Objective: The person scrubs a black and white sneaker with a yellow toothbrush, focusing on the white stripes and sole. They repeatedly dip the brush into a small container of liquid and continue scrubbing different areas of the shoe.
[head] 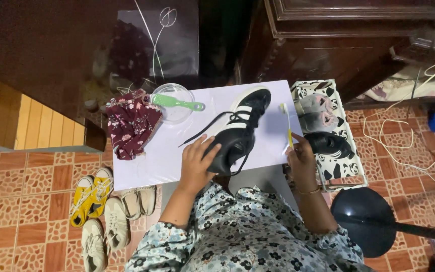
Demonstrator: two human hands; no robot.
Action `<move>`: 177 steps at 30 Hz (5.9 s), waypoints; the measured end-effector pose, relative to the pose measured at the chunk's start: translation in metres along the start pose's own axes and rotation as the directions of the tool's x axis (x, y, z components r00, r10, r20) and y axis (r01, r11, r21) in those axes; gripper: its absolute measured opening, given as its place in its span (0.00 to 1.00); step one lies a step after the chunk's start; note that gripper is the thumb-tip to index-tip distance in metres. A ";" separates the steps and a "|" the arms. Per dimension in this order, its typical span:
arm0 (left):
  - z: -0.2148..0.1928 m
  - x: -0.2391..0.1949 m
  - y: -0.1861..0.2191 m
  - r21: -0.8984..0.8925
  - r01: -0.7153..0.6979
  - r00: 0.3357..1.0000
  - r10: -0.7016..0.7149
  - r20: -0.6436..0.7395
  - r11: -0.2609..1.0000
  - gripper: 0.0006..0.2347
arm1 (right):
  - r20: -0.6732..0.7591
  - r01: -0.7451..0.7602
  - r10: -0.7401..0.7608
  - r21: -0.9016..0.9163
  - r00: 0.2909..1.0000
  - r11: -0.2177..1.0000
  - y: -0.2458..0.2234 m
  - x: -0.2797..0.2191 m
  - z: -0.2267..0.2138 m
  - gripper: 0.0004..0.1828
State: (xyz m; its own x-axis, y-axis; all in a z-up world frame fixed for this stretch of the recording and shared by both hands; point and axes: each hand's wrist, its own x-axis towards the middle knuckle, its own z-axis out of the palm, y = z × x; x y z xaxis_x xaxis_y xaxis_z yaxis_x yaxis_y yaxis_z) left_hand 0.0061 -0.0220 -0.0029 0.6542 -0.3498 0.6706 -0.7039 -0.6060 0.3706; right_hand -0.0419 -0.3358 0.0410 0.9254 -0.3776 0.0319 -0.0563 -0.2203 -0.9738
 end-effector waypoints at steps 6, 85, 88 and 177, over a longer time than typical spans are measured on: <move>0.029 -0.001 -0.027 0.160 -0.209 0.968 0.227 -0.106 0.965 0.22 | 0.042 0.076 -0.072 -0.113 0.997 0.991 0.025 0.007 -0.002 0.21; 0.033 -0.022 -0.042 -0.111 -0.193 0.981 0.191 -0.034 0.975 0.27 | 0.782 0.725 -0.013 -0.570 0.623 0.387 -0.090 0.099 0.188 0.17; 0.033 -0.023 -0.042 -0.101 -0.185 0.983 0.182 -0.033 0.978 0.26 | 0.780 0.724 0.020 -0.590 0.626 0.358 -0.075 0.107 0.192 0.17; 0.028 -0.024 -0.041 -0.125 -0.201 0.979 0.203 0.002 0.972 0.26 | 0.768 0.809 -0.255 -0.560 0.587 0.177 -0.067 -0.018 0.021 0.28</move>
State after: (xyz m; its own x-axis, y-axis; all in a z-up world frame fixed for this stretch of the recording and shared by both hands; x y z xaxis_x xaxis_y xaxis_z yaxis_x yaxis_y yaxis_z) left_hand 0.0272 -0.0091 -0.0524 0.4982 -0.4672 0.7304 -0.8501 -0.4291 0.3053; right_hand -0.0465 -0.2952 0.1007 0.8458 0.5252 0.0939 0.5290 -0.8484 -0.0206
